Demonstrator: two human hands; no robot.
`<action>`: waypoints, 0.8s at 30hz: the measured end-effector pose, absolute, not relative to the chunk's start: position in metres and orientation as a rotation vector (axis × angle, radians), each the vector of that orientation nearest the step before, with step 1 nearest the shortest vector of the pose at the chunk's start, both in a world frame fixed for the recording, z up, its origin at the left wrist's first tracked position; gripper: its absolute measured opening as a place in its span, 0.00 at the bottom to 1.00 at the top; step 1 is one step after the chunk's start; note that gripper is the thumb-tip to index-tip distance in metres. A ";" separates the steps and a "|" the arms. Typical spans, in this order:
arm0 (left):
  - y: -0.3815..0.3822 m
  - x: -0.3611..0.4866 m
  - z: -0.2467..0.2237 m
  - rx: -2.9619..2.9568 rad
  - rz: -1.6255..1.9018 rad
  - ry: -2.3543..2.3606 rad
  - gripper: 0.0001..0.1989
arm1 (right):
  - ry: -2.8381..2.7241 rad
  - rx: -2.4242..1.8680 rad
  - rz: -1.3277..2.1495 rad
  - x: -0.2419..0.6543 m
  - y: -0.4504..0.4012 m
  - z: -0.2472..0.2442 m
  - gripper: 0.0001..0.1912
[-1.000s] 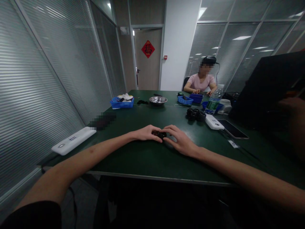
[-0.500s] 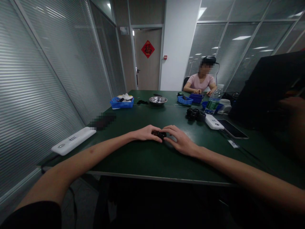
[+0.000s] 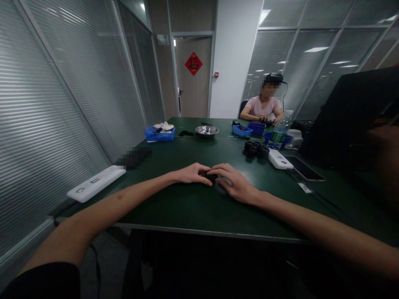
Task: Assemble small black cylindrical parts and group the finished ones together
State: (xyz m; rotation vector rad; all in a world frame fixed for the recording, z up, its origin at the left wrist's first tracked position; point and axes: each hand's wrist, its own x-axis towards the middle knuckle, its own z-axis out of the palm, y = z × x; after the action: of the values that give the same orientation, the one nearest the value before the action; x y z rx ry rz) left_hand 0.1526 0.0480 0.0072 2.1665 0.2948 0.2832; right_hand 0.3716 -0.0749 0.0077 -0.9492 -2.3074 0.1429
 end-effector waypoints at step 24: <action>0.049 0.152 0.005 2.142 0.274 0.269 0.22 | -2.260 -0.996 0.184 0.374 -0.073 0.004 0.19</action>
State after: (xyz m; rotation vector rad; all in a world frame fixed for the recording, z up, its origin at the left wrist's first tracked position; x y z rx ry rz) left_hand 0.1518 0.0495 0.0054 2.1415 0.2693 0.2735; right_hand 0.3737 -0.0729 0.0036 -0.9959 -2.2600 0.1841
